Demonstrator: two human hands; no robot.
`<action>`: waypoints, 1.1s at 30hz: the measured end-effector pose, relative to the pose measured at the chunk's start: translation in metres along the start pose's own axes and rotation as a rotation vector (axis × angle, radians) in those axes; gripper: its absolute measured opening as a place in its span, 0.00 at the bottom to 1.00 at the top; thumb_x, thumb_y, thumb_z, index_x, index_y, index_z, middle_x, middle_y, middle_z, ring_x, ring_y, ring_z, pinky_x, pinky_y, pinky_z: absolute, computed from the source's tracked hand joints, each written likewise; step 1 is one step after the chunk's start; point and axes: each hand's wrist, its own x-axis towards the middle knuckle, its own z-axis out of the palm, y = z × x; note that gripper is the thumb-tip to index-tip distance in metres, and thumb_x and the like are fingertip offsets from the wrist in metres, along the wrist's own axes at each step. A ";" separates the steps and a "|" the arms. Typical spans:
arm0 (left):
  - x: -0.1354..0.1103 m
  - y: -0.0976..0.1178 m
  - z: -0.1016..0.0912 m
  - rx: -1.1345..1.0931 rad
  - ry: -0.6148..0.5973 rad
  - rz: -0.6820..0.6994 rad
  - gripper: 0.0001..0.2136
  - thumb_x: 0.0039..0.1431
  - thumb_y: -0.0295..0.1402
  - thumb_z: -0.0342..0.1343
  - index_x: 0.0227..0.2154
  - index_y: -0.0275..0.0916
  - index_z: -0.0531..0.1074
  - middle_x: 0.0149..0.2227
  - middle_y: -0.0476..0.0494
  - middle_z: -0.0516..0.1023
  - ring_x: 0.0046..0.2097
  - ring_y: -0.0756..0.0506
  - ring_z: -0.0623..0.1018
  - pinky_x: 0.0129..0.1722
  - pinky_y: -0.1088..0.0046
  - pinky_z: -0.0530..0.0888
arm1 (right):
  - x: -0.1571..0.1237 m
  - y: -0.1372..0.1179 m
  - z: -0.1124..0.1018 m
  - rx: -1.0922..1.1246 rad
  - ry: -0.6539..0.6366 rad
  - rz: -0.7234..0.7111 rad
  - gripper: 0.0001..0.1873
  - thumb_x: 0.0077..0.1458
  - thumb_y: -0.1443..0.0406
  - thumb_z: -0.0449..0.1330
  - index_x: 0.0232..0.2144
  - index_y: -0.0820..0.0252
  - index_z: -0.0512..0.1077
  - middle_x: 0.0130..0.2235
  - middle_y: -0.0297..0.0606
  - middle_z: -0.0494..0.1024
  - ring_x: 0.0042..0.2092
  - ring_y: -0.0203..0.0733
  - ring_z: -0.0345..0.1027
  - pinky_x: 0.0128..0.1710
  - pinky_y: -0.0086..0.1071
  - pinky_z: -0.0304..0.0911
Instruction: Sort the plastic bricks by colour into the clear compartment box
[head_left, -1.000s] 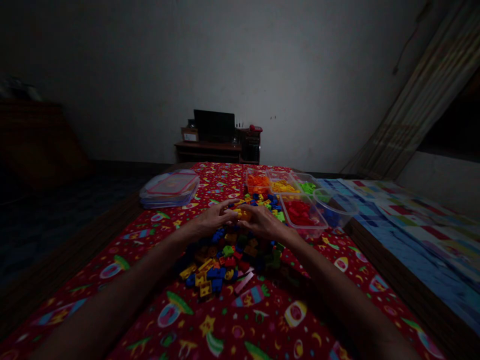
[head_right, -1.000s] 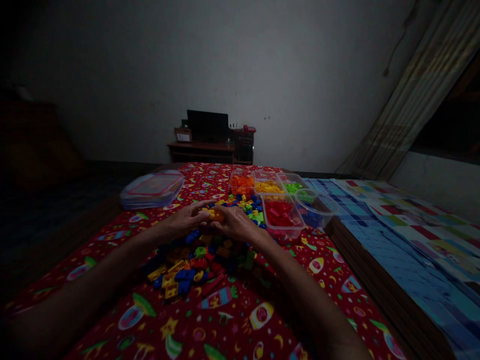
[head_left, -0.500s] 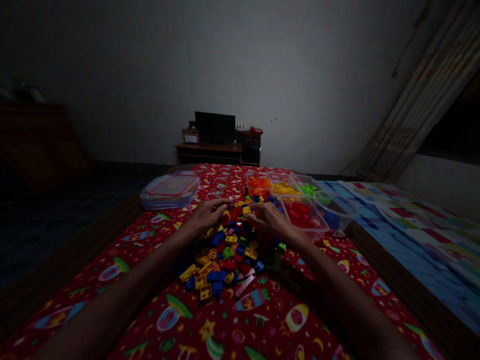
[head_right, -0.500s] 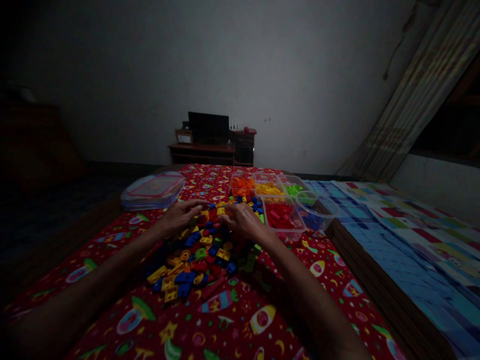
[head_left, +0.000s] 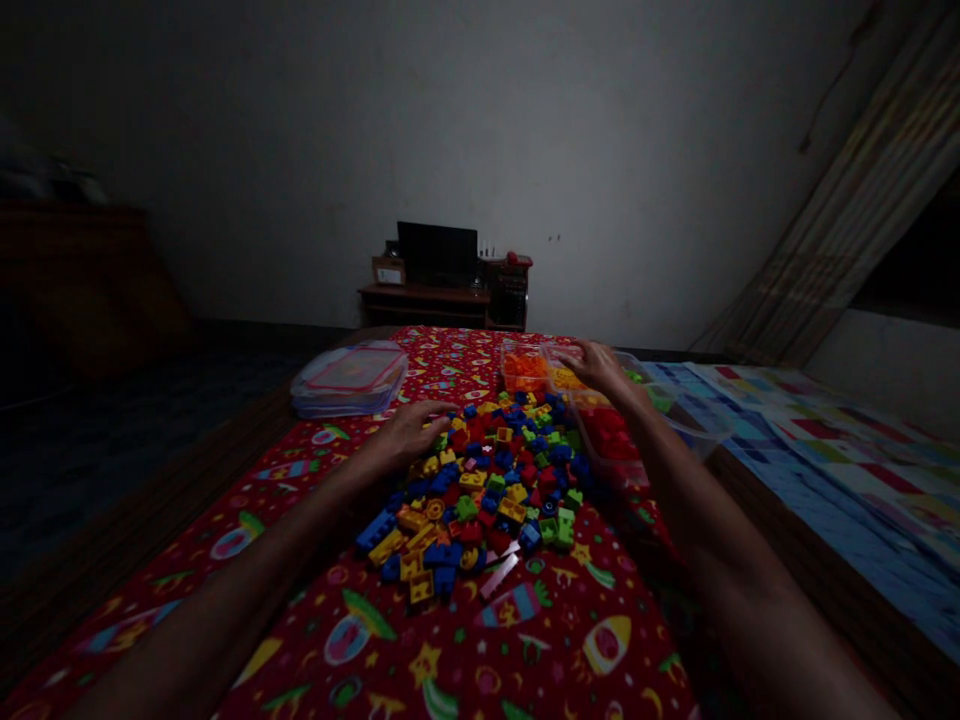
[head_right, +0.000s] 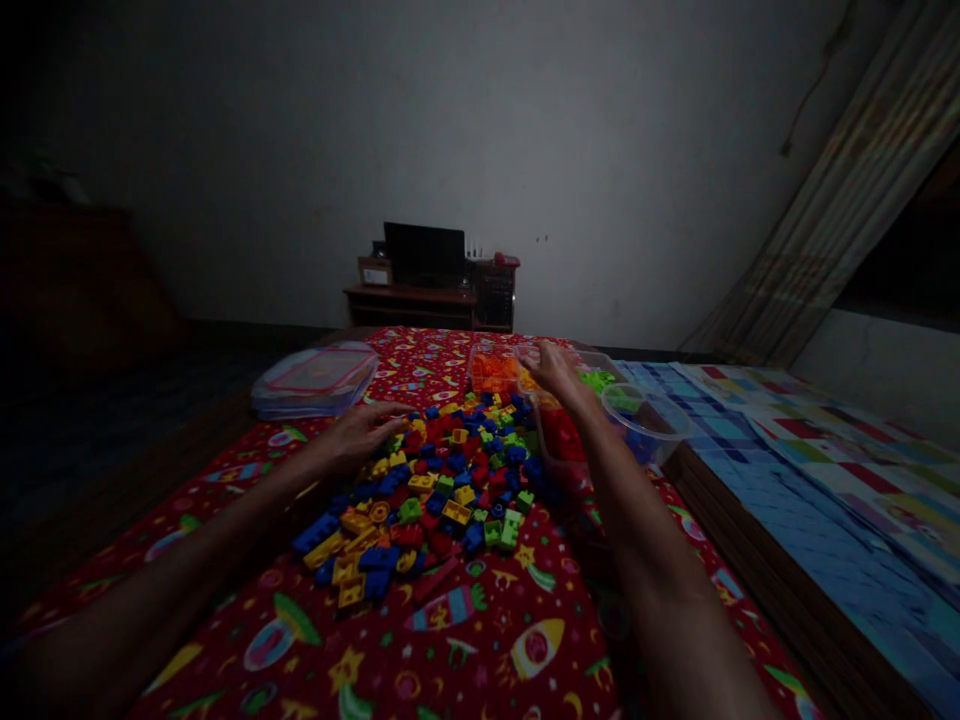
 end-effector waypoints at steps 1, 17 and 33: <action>0.000 -0.002 0.001 0.021 -0.007 0.011 0.25 0.55 0.47 0.45 0.47 0.37 0.74 0.49 0.39 0.77 0.50 0.38 0.75 0.52 0.63 0.69 | -0.008 -0.007 0.003 0.041 0.008 -0.019 0.19 0.57 0.62 0.56 0.49 0.69 0.71 0.44 0.52 0.78 0.45 0.46 0.72 0.44 0.34 0.64; -0.002 -0.025 0.007 0.003 -0.100 -0.009 0.22 0.54 0.48 0.49 0.46 0.40 0.73 0.41 0.44 0.80 0.41 0.42 0.78 0.41 0.71 0.73 | -0.090 -0.091 0.030 0.122 -0.399 -0.466 0.11 0.53 0.73 0.55 0.36 0.63 0.75 0.28 0.38 0.75 0.29 0.35 0.63 0.30 0.27 0.53; -0.008 0.010 -0.014 -0.498 -0.001 -0.161 0.29 0.42 0.51 0.60 0.43 0.35 0.73 0.43 0.39 0.79 0.45 0.39 0.77 0.43 0.65 0.73 | -0.080 -0.077 0.020 0.471 -0.363 -0.295 0.21 0.48 0.68 0.62 0.47 0.59 0.74 0.43 0.39 0.78 0.42 0.42 0.71 0.40 0.31 0.63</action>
